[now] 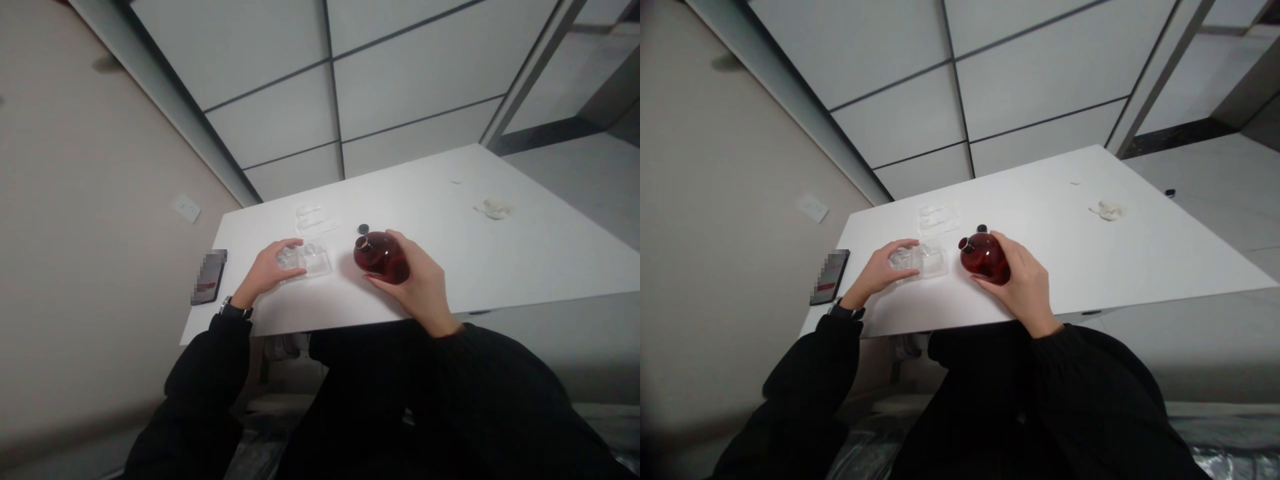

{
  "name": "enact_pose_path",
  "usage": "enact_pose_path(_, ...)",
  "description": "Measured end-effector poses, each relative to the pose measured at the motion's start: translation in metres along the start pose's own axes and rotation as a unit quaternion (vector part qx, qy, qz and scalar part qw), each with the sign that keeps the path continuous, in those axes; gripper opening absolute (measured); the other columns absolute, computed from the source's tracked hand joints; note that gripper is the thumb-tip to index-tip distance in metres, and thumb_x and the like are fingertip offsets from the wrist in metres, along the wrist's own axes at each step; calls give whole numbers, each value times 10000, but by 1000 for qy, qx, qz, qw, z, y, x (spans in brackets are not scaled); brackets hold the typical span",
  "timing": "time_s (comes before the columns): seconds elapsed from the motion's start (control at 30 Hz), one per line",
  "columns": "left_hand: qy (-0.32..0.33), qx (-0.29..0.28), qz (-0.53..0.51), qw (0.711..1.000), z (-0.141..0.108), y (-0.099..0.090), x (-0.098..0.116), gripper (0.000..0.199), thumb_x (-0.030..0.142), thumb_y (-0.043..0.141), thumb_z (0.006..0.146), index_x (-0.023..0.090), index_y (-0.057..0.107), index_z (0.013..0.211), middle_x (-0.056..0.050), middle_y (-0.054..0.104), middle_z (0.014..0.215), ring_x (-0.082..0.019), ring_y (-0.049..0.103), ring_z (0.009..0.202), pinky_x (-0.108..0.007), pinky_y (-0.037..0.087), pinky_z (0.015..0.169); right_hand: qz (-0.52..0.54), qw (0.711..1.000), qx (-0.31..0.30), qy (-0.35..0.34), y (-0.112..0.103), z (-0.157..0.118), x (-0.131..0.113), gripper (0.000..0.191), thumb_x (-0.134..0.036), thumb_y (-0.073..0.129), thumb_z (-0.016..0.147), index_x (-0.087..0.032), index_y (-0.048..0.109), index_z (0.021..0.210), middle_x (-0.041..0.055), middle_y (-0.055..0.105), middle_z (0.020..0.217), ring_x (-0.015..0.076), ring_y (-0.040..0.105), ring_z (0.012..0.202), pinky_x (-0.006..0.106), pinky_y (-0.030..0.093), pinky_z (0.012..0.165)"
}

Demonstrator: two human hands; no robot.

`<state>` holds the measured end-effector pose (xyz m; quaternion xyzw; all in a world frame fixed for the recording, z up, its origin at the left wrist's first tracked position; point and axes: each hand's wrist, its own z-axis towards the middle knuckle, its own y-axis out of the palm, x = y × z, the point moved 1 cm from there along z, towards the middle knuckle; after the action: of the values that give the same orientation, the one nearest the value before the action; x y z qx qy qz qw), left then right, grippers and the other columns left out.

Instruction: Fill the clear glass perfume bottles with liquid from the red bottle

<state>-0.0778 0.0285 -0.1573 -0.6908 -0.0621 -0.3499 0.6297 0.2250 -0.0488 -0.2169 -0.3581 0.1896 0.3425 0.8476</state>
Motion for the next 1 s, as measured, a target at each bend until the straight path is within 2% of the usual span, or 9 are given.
enact_pose_path(0.17,-7,33,-21,999,-29,17,5,873,437,897,739,225,451,1460,-123,697,1380,-311,598,1376,-498,429,1194,-31,998,-25,-51,-4,0,-6,647,-463,782,903,-235,546,1461,150,743,1329,325,751,1154,477,640,954)
enact_pose_path(0.33,-4,42,-41,998,-49,32,10,775,431,933,699,237,525,1328,-151,678,1390,-323,664,1301,-502,516,1118,-89,988,-64,-111,-10,4,-13,673,-444,797,903,-222,533,1481,168,750,1281,331,752,1118,470,640,936)
enact_pose_path(0.47,22,64,-38,997,-52,36,9,764,416,943,695,250,513,1304,-152,608,1484,-330,610,1378,-509,516,1141,-133,972,-103,-164,-11,11,-19,737,-420,795,910,-226,485,1550,183,739,1287,349,745,1110,484,638,912)
enact_pose_path(0.67,63,87,-32,994,-54,40,6,730,347,933,717,253,485,1285,-162,496,1601,-324,526,1472,-503,486,1192,-184,943,-147,-235,-11,23,-30,797,-272,776,933,-245,387,1629,168,739,1304,330,738,1116,448,628,886)
enact_pose_path(0.87,48,83,-56,994,-53,39,7,922,338,938,710,249,387,1443,-144,628,1470,-332,587,1407,-497,522,1140,-220,921,-170,-274,-13,37,-38,751,-272,780,931,-221,432,1594,173,742,1306,326,730,1120,442,617,896)
enact_pose_path(1.0,49,80,-67,993,-53,39,7,1034,349,937,717,247,299,1524,-133,660,1436,-330,591,1397,-487,529,1119,-230,911,-181,-292,-14,43,-41,747,-279,789,927,-217,438,1584,173,742,1303,321,728,1120,433,613,895)
